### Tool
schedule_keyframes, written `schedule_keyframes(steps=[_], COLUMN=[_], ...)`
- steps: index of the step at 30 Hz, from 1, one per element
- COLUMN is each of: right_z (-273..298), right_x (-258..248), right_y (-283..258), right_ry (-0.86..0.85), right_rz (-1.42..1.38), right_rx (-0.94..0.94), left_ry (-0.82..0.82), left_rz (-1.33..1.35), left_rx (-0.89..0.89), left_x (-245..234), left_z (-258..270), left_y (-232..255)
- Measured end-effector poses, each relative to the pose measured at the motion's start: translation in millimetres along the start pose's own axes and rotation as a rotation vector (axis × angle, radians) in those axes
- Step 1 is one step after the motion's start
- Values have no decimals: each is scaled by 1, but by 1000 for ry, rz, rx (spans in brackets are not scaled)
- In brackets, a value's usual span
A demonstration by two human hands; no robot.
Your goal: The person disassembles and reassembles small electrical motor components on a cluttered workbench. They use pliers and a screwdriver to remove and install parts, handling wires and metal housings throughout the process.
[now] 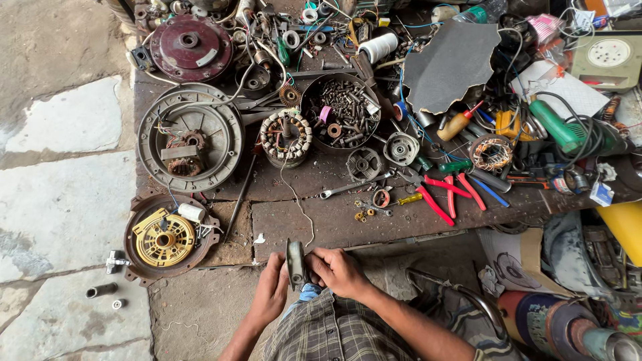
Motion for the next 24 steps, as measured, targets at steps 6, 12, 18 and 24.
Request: schedule_keyframes(steps=[6, 12, 18, 24], right_z=[3, 10, 8, 14], right_x=[0, -2, 1, 3], right_y=[-11, -37, -46, -42], right_ry=[-37, 107, 132, 114], right_rz=[-18, 373, 677, 793], right_rx=[-78, -553, -904, -967], left_ry=[48, 115, 58, 38], left_rz=[-321, -129, 165, 143], left_rx=[132, -13, -103, -229], left_x=[0, 9, 7, 9], left_z=[0, -2, -4, 3], left_y=[-10, -28, -40, -37])
Point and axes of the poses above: each hand's wrist, its own z-axis away from the middle knuckle, its own x-axis out of the palm, y = z × x, the point moved 2 cm from there along -z, towards the middle knuckle, and after that the axes turned 7 degrees about -z, right-handed, at the moved point
